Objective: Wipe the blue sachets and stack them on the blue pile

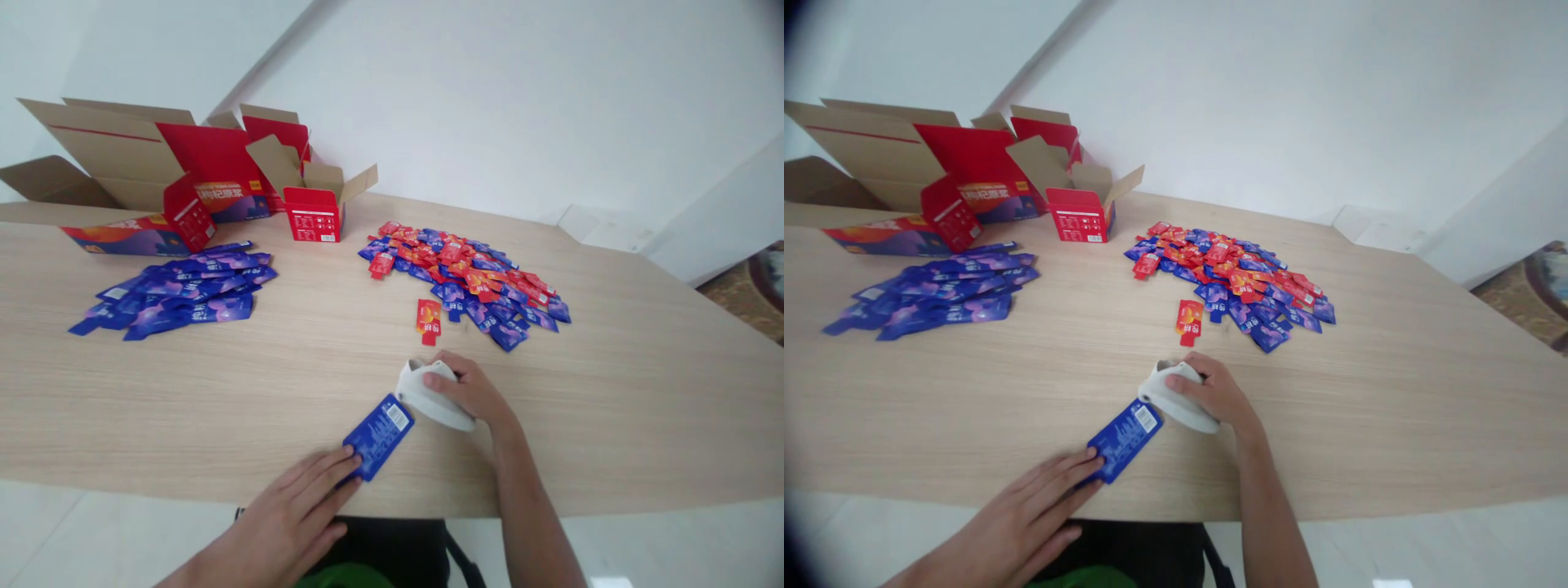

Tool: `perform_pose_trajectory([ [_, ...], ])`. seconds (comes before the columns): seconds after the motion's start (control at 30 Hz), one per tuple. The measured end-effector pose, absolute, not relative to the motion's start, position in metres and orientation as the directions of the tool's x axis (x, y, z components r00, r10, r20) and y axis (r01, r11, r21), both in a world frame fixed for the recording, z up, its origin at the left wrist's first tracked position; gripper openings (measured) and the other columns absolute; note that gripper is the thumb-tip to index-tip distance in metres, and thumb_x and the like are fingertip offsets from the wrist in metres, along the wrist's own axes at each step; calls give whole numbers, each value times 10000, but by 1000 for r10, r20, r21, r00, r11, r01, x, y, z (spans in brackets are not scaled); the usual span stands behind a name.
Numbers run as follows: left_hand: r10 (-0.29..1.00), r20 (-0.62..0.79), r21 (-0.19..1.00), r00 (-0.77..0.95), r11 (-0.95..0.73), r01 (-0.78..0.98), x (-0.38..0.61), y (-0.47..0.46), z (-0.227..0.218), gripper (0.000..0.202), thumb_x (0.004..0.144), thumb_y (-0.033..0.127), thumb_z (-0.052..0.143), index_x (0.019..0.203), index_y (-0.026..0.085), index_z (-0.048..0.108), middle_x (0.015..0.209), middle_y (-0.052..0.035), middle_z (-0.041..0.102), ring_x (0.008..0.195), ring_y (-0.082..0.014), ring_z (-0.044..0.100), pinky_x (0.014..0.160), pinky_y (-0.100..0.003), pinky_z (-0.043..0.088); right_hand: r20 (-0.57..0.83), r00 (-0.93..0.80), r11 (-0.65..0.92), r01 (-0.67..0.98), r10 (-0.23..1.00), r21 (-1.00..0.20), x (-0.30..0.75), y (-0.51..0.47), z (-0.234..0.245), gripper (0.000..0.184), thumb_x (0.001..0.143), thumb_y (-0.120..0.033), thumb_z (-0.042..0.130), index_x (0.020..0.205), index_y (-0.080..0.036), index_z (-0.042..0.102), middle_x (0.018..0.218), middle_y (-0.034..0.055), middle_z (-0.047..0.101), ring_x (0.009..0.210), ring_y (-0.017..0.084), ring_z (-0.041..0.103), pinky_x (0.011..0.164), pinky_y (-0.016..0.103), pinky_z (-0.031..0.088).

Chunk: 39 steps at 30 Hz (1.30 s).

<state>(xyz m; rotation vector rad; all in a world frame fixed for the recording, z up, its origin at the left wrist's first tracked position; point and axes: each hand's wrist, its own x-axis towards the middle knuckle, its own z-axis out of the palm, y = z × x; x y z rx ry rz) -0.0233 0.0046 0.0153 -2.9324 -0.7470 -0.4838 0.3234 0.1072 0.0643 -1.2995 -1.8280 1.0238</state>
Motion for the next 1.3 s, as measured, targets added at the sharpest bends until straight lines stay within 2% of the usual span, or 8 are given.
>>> perform_pose_trajectory([
  [0.23,449,405,-7,797,-870,493,-31,-8,-14,525,984,160,546,1508,188,525,1518,-60,578,1422,-259,525,1168,-401,498,291,55,212,559,955,-801,291,104,58,360,991,-531,592,860,-200,644,785,-1,608,743,170,560,676,275,432],
  [0.37,404,397,-35,824,-891,453,-36,-6,-18,513,1006,102,537,1512,186,514,1540,-48,558,1446,-237,494,1203,-394,445,437,-256,486,658,863,-575,240,63,45,218,1022,-419,596,1041,-226,697,992,54,700,924,209,641,838,324,493],
  [0.47,377,420,-32,826,-903,429,-36,-3,-14,460,1027,105,516,1477,187,553,1498,-39,602,1409,-202,534,1211,-365,425,372,-552,661,682,746,-314,216,43,24,176,974,-414,689,1052,-257,712,996,44,705,935,223,635,847,352,499],
  [0.63,359,433,-45,827,-908,417,-34,1,-8,437,1038,127,518,1469,187,562,1492,-44,607,1406,-193,539,1204,-345,428,392,-432,525,833,812,-171,246,79,18,153,981,-372,696,1036,-230,709,964,68,692,941,244,636,849,374,513],
  [0.73,360,439,-54,823,-904,424,-35,1,-9,421,1048,137,504,1459,194,573,1497,-27,602,1402,-185,541,1216,-348,412,412,-347,440,884,843,-156,265,99,36,126,1017,-318,638,1051,-214,701,1000,94,693,959,261,633,863,402,518],
  [0.87,380,433,-20,817,-902,430,-36,0,-14,425,1045,137,512,1462,192,570,1491,-29,608,1406,-184,537,1221,-349,407,452,-279,437,850,847,-295,240,69,44,170,1060,-303,544,1135,-205,662,1077,95,692,1022,251,630,931,407,513],
  [1.03,407,432,44,805,-901,431,-35,-3,-14,420,1047,130,497,1456,187,575,1450,-33,643,1381,-176,562,1223,-336,403,333,-497,587,758,801,-283,208,29,18,164,981,-365,683,1083,-237,670,1007,59,699,938,242,634,839,391,531],
  [1.3,410,398,47,821,-902,428,-36,-2,-14,468,1046,98,455,1502,182,525,1541,-38,558,1458,-189,477,1245,-363,377,447,-189,328,909,874,-257,266,84,41,144,1050,-323,563,1079,-207,643,1021,104,686,986,275,644,881,417,530],
])
